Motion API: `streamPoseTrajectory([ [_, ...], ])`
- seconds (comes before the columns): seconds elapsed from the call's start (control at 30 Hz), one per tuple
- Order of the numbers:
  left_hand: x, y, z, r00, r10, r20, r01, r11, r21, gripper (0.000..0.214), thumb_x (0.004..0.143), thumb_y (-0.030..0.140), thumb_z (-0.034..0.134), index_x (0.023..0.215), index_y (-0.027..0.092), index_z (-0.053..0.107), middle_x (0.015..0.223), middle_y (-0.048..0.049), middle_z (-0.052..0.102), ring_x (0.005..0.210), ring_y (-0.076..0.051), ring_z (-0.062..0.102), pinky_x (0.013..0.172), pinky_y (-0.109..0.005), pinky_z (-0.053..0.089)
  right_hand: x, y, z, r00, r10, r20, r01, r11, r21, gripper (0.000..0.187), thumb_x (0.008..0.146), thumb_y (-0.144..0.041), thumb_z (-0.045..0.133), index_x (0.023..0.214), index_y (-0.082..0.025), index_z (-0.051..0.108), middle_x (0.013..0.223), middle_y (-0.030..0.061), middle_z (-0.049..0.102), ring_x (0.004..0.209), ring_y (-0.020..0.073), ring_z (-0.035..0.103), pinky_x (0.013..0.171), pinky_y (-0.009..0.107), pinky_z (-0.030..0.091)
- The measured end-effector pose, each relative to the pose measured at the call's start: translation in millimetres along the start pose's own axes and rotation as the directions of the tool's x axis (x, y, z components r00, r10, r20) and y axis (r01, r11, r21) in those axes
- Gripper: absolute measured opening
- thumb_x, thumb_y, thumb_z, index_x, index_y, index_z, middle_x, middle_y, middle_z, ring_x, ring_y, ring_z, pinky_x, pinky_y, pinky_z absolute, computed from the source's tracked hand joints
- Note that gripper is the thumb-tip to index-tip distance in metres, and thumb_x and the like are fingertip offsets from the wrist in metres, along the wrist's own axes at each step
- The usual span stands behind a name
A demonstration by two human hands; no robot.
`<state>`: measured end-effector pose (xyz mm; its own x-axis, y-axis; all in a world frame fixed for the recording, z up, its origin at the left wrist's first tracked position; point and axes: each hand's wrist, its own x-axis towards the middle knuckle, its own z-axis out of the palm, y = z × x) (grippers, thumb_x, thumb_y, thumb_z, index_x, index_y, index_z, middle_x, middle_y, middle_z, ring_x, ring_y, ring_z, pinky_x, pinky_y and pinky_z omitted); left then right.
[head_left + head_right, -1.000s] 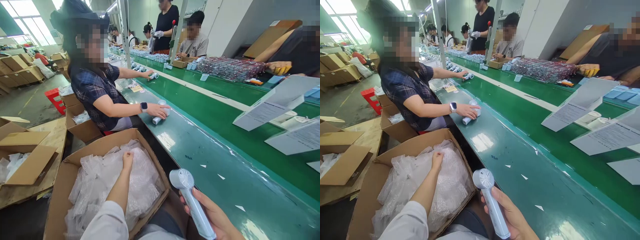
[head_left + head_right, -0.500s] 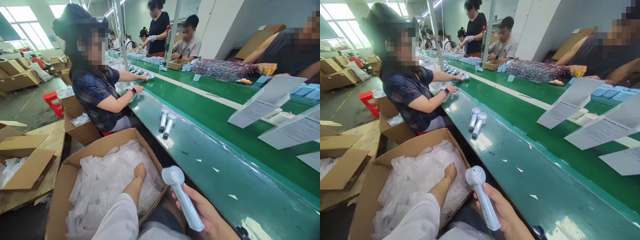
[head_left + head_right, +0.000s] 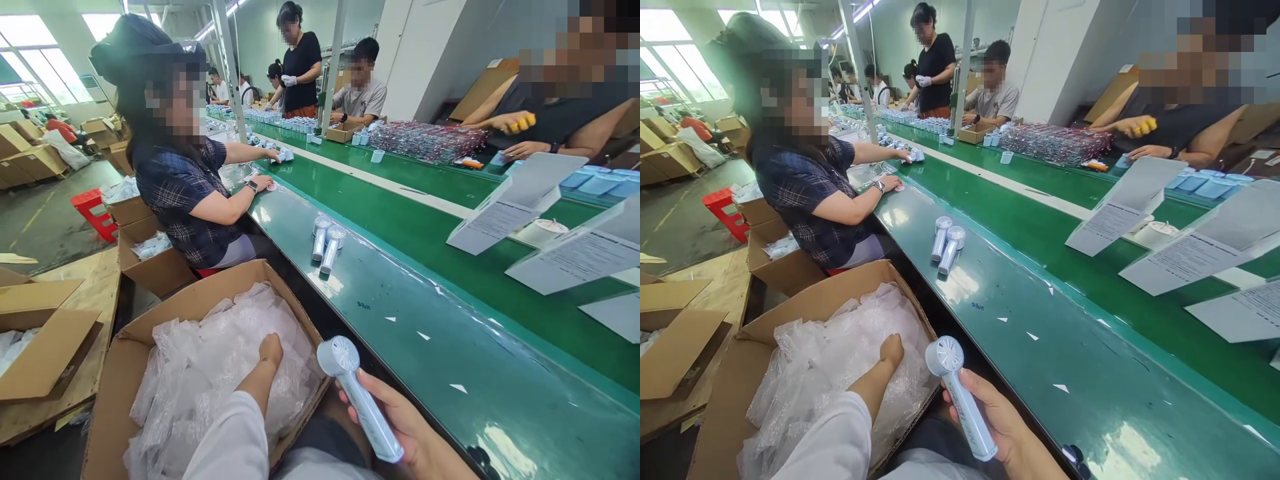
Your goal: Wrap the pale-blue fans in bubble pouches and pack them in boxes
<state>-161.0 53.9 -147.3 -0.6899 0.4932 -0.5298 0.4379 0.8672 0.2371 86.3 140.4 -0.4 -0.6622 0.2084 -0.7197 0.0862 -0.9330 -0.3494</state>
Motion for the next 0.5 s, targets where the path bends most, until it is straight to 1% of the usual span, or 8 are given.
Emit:
streamPoseTrajectory([
  [0.07, -8, 2, -12.9, 0.994, 0.041, -0.104, -0.057, 0.985, -0.163, 0.023, 0.093, 0.031, 0.060, 0.108, 0.015, 0.064, 0.113, -0.0084, 0.065, 0.105, -0.021, 0.062, 0.092, -0.042, 0.051, 2, 0, 2, 0.998, 0.005, 0.065, -0.002, 0.999, -0.032, 0.043, 0.059, -0.033, 0.094, 0.087, -0.012, 0.070, 0.077, 0.0055, 0.072, 0.066, 0.0144, 0.068, 0.055, 0.021, 0.059],
  [0.13, -23, 7, -27.1, 0.977, 0.109, -0.185, -0.164, 0.935, -0.313, 0.012, 0.090, 0.025, 0.060, 0.095, 0.015, 0.066, 0.099, -0.0067, 0.068, 0.098, -0.020, 0.064, 0.089, -0.037, 0.050, 6, 0, 8, 0.989, 0.017, 0.144, -0.005, 0.997, -0.083, 0.042, 0.061, -0.034, 0.092, 0.089, -0.013, 0.069, 0.075, 0.0042, 0.070, 0.066, 0.0139, 0.067, 0.055, 0.021, 0.057],
  [0.23, -60, 16, -46.0, 0.932, 0.269, -0.243, -0.356, 0.804, -0.476, 0.006, 0.082, 0.021, 0.063, 0.080, 0.017, 0.067, 0.083, -0.0036, 0.069, 0.085, -0.019, 0.064, 0.080, -0.030, 0.050, 13, 1, 23, 0.967, 0.027, 0.252, 0.012, 0.988, -0.153, 0.056, 0.062, -0.033, 0.091, 0.108, -0.017, 0.063, 0.079, 0.0023, 0.069, 0.065, 0.0143, 0.066, 0.053, 0.021, 0.055],
  [0.33, -105, 21, -58.1, 0.864, 0.422, -0.274, -0.499, 0.645, -0.579, 0.007, 0.078, 0.022, 0.064, 0.074, 0.017, 0.067, 0.078, -0.0028, 0.069, 0.078, -0.018, 0.063, 0.072, -0.028, 0.050, 20, 1, 38, 0.933, 0.012, 0.360, 0.067, 0.976, -0.206, 0.072, 0.061, -0.034, 0.091, 0.122, -0.020, 0.056, 0.083, 0.0022, 0.068, 0.065, 0.0151, 0.066, 0.051, 0.022, 0.053],
  [0.37, -118, 21, -60.7, 0.854, 0.437, -0.283, -0.508, 0.585, -0.632, 0.007, 0.076, 0.023, 0.065, 0.074, 0.016, 0.066, 0.077, -0.0025, 0.068, 0.075, -0.017, 0.061, 0.069, -0.027, 0.049, 22, 2, 41, 0.922, 0.003, 0.388, 0.090, 0.971, -0.220, 0.069, 0.061, -0.036, 0.090, 0.119, -0.018, 0.058, 0.082, 0.0024, 0.068, 0.065, 0.0148, 0.066, 0.051, 0.022, 0.052],
  [0.4, -129, 21, -62.8, 0.864, 0.420, -0.279, -0.482, 0.525, -0.701, 0.009, 0.073, 0.024, 0.069, 0.073, 0.016, 0.065, 0.073, -0.0013, 0.066, 0.070, -0.015, 0.059, 0.064, -0.026, 0.047, 22, 3, 43, 0.914, -0.009, 0.407, 0.113, 0.966, -0.233, 0.062, 0.062, -0.036, 0.090, 0.113, -0.016, 0.061, 0.080, 0.0024, 0.067, 0.064, 0.0143, 0.065, 0.051, 0.022, 0.052],
  [0.43, -137, 20, -64.5, 0.890, 0.381, -0.251, -0.418, 0.461, -0.783, 0.014, 0.068, 0.025, 0.073, 0.071, 0.017, 0.062, 0.068, 0.0007, 0.062, 0.064, -0.013, 0.055, 0.058, -0.024, 0.045, 22, 4, 42, 0.909, -0.019, 0.417, 0.133, 0.960, -0.247, 0.056, 0.062, -0.037, 0.090, 0.106, -0.014, 0.064, 0.079, 0.0023, 0.066, 0.064, 0.0139, 0.064, 0.051, 0.022, 0.051],
  [0.5, -146, 16, -66.8, 0.946, 0.307, -0.101, -0.199, 0.309, -0.930, 0.033, 0.054, 0.025, 0.082, 0.063, 0.018, 0.051, 0.059, 0.0044, 0.053, 0.055, -0.010, 0.047, 0.049, -0.021, 0.037, 18, 6, 38, 0.908, -0.030, 0.418, 0.158, 0.949, -0.274, 0.050, 0.062, -0.038, 0.089, 0.098, -0.013, 0.065, 0.076, 0.0016, 0.064, 0.066, 0.0138, 0.063, 0.053, 0.023, 0.050],
])
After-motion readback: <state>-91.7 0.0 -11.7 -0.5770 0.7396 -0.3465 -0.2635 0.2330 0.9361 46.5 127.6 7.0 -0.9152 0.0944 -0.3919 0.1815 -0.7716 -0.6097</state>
